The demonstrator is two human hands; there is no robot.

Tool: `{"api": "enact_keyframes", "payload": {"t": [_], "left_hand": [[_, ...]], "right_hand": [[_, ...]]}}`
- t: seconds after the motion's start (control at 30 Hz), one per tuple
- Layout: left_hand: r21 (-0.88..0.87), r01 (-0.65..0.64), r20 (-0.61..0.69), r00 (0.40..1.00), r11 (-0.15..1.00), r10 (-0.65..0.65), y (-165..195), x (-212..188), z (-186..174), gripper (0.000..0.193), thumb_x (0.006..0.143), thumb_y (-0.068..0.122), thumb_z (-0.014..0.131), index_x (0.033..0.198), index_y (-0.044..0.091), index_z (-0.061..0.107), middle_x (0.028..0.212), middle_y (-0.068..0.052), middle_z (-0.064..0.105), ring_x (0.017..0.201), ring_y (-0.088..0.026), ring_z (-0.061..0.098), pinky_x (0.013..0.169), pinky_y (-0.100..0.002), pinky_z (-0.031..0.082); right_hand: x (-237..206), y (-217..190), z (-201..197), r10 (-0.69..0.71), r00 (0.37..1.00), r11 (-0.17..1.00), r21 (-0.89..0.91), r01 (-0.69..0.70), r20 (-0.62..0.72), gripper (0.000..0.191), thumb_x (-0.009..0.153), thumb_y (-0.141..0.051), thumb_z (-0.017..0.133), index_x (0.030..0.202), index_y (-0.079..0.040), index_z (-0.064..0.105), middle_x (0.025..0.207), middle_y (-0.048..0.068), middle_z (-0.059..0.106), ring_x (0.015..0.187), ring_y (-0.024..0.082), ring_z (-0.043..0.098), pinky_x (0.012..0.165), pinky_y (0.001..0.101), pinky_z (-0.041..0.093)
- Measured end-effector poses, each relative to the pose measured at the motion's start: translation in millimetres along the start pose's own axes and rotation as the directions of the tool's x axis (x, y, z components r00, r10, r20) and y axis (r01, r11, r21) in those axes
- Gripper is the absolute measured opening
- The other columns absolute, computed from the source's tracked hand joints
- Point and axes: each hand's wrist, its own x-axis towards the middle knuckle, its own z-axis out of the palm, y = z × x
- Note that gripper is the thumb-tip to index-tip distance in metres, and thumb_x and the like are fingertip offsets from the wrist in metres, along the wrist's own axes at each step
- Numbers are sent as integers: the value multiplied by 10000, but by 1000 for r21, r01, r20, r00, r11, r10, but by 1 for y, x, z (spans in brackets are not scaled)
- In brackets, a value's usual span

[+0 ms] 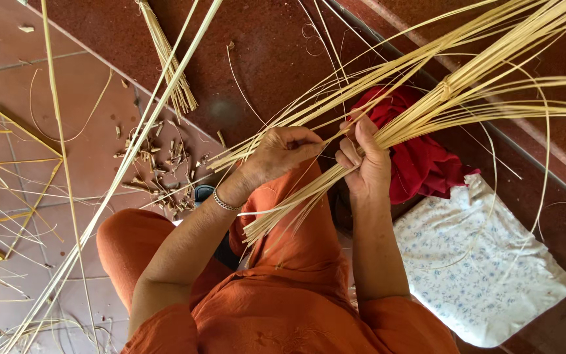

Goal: The person sits on the floor sorting through bundles of thin bamboo/palm weaving strips, aligning them and using scissors to trim the ends of the bundle. They gather loose strips from the floor, bunch them together, and continue trimming and arranging the bundle.

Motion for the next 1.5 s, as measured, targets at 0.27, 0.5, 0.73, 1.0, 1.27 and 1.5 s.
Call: {"api": "enact_keyframes", "payload": {"t": [0.27,0.5,0.73,1.0,1.27,1.5], "left_hand": [[-300,84,-151,979,950,-134,-14,4,1,107,954,91,740,1033,40,789,822,-10,739,731,-33,639,683,-199,553],[-332,42,-356,920,942,-167,-23,-6,-37,78,1018,163,656,1042,127,721,670,18,611,507,-35,502,402,-216,399],[-411,-279,-626,779,868,-46,-56,-43,-144,287,1063,263,489,1050,149,752,893,-30,807,548,-44,552,504,-214,464],[745,381,-649,605,548,462,-26,-71,-188,573,880,484,719,1323,192,505,1156,-105,491,978,-220,413,804,-482,340],[665,84,22,991,743,-132,29,10,-8,1319,679,731,840,1641,242,81,1705,-153,81,1569,-403,77,1222,-658,94],[725,263,-88,952,637,-293,22,67,22,1487,591,602,959,1615,321,-81,1714,-128,3,1579,-407,61,1204,-696,115]], "right_hand": [[9,11,-22,11,999,992,128,-5,-48,91,994,-71,741,945,-110,675,840,21,645,511,68,419,457,222,337],[18,10,-35,6,994,996,91,5,-113,105,958,-60,730,917,-132,667,844,32,670,494,63,418,435,215,326],[27,4,-51,-28,999,995,98,31,-28,71,1049,-79,704,987,-88,673,890,50,668,536,61,418,470,216,338],[32,1,-60,8,999,997,78,-5,-33,64,1019,-83,704,964,-90,671,905,68,701,501,61,421,441,213,317],[28,4,-41,76,985,996,-35,-82,-155,184,982,-176,686,1152,-108,702,859,24,670,495,45,400,454,200,312],[-19,-9,-32,-23,995,999,41,27,-92,183,1097,-273,574,1136,-109,645,760,-38,500,501,44,353,458,209,297]]}}
